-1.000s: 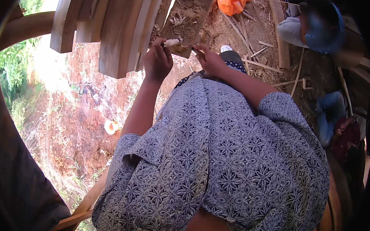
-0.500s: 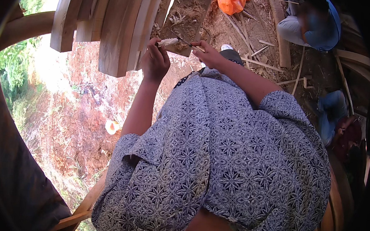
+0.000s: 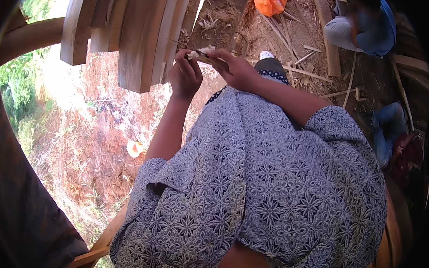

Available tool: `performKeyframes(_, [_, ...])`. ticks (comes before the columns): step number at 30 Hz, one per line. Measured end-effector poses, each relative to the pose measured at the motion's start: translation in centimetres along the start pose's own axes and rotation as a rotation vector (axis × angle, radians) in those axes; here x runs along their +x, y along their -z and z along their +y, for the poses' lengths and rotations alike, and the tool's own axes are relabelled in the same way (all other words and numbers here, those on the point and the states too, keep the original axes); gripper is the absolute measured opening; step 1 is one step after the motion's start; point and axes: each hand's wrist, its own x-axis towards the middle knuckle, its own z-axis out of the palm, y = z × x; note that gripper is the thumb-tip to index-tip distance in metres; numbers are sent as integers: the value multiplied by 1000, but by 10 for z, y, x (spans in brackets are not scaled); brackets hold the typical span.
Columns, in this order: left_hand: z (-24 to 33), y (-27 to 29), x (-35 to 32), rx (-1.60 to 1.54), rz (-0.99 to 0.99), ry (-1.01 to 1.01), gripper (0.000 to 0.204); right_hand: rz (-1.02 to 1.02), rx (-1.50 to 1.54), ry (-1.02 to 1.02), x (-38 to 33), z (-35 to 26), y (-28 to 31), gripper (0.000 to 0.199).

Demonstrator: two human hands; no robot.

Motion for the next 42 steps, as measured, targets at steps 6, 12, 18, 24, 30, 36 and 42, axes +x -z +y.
performKeyframes(6, [-2, -1, 7, -20, -16, 26, 26, -91, -158, -374, -2, 25, 8, 36])
performKeyframes(12, [9, 5, -4, -76, -4, -40, 23, 23, -80, -195, -35, 70, -5, 36])
performKeyframes(18, [3, 3, -3, -53, -23, -14, 26, -226, 650, -861, -7, 44, 31, 41])
performKeyframes(24, [-1, -1, -4, -78, -20, -22, 28, -157, -36, -304, -11, -2, 11, 38])
performKeyframes(30, [6, -2, 2, -89, -22, -2, 29, -158, -213, -330, -28, 71, 14, 38])
performKeyframes(36, [11, 0, 4, -94, -41, -8, 27, -214, 350, -733, -16, 66, 27, 49])
performKeyframes(42, [9, -2, -1, -64, -24, -5, 30, -139, -118, -206, -14, 6, 11, 40])
